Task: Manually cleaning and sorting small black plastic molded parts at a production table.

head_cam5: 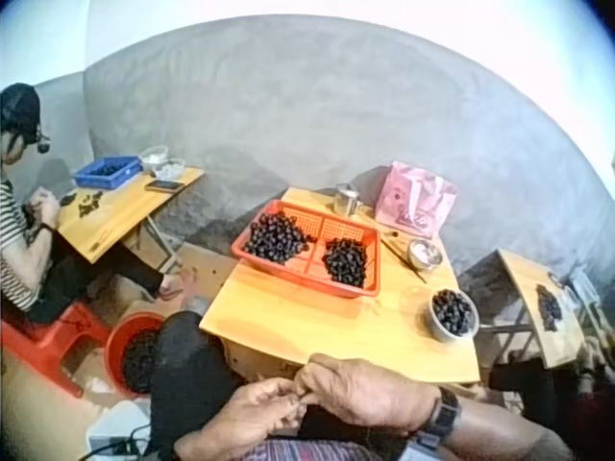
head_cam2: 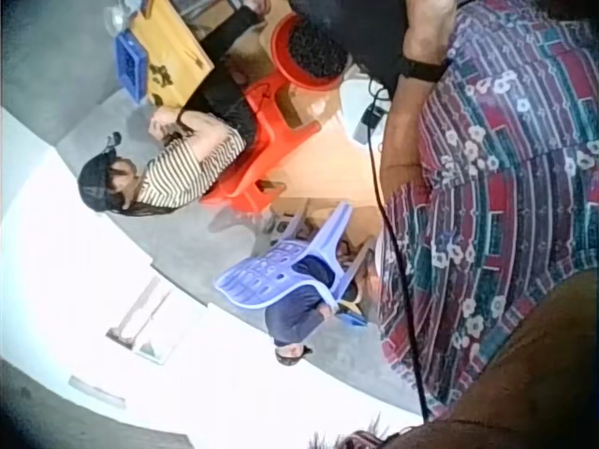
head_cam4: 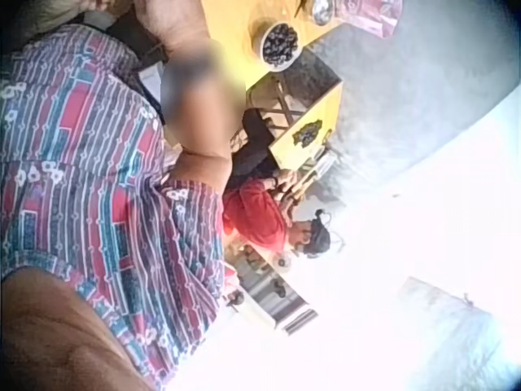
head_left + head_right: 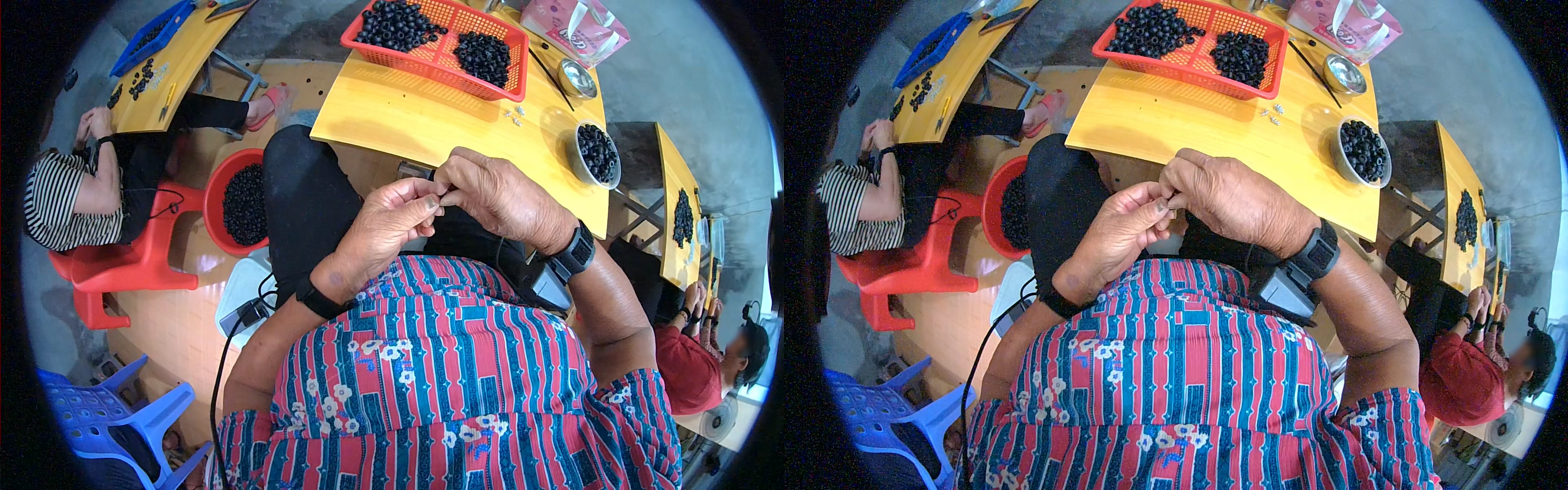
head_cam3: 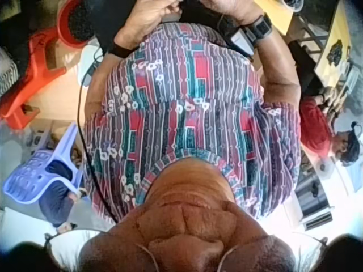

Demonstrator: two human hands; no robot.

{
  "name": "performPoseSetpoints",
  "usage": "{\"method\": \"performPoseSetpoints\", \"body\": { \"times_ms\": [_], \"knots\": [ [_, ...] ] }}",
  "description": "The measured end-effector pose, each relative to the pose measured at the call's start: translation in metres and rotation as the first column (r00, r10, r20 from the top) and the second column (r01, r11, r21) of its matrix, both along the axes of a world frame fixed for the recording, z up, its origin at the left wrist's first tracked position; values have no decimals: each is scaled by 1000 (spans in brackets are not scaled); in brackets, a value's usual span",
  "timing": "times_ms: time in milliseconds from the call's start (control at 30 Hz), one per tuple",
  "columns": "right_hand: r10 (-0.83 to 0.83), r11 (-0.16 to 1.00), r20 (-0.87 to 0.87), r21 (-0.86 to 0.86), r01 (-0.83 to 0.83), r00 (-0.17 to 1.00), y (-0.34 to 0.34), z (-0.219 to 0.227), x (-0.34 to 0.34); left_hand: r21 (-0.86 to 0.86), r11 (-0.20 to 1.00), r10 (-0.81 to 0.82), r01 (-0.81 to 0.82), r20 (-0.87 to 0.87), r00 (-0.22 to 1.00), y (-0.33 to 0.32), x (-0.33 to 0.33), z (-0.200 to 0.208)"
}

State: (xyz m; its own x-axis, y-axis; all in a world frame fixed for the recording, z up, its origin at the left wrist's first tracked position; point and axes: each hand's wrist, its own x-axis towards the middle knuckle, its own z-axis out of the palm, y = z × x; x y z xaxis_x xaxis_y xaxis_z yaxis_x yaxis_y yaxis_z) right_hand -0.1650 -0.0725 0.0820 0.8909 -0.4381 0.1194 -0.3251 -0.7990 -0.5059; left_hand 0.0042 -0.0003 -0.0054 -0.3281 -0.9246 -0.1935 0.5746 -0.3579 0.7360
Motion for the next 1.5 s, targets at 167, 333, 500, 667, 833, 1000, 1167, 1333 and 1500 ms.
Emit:
{"method": "performPoseSetpoints", "body": {
  "times_ms": [167, 333, 500, 667, 833, 1000, 1167, 1333, 1500],
  "knots": [
    [-236, 900, 262, 422, 109, 936, 4, -8, -2, -2, 1000, -1, 1, -139, 990, 1, -1, 0],
    [-601, 633, 342, 755, 169, 723, 8, -18, -7, 1, 1000, 5, -5, -146, 989, 2, 1, 0],
    [-680, 494, 352, 868, 47, 643, 17, -27, -16, -21, 1000, -6, 1, -233, 972, 2, -1, 1],
    [-682, 461, 350, 887, 7, 643, 26, -25, -14, -47, 999, -11, -3, -301, 954, 0, -2, -4],
    [-679, 434, 336, 901, -13, 653, 30, -21, -11, -44, 999, 9, -21, -238, 971, 3, -5, 1],
    [-658, 384, 382, 911, -147, 649, 27, -33, -15, -40, 999, 18, -27, -217, 976, 3, -7, 1],
    [-687, 344, 340, 931, -125, 642, 30, -36, -15, -41, 999, 15, -25, -225, 974, 3, -7, 0],
    [-706, 308, 301, 946, -105, 641, 30, -38, -14, -37, 999, 25, -34, -207, 978, 4, -6, 3],
    [-676, 401, 353, 913, -79, 647, 28, -40, -13, -51, 998, 15, -27, -219, 976, 3, -5, 1]
  ]
}}
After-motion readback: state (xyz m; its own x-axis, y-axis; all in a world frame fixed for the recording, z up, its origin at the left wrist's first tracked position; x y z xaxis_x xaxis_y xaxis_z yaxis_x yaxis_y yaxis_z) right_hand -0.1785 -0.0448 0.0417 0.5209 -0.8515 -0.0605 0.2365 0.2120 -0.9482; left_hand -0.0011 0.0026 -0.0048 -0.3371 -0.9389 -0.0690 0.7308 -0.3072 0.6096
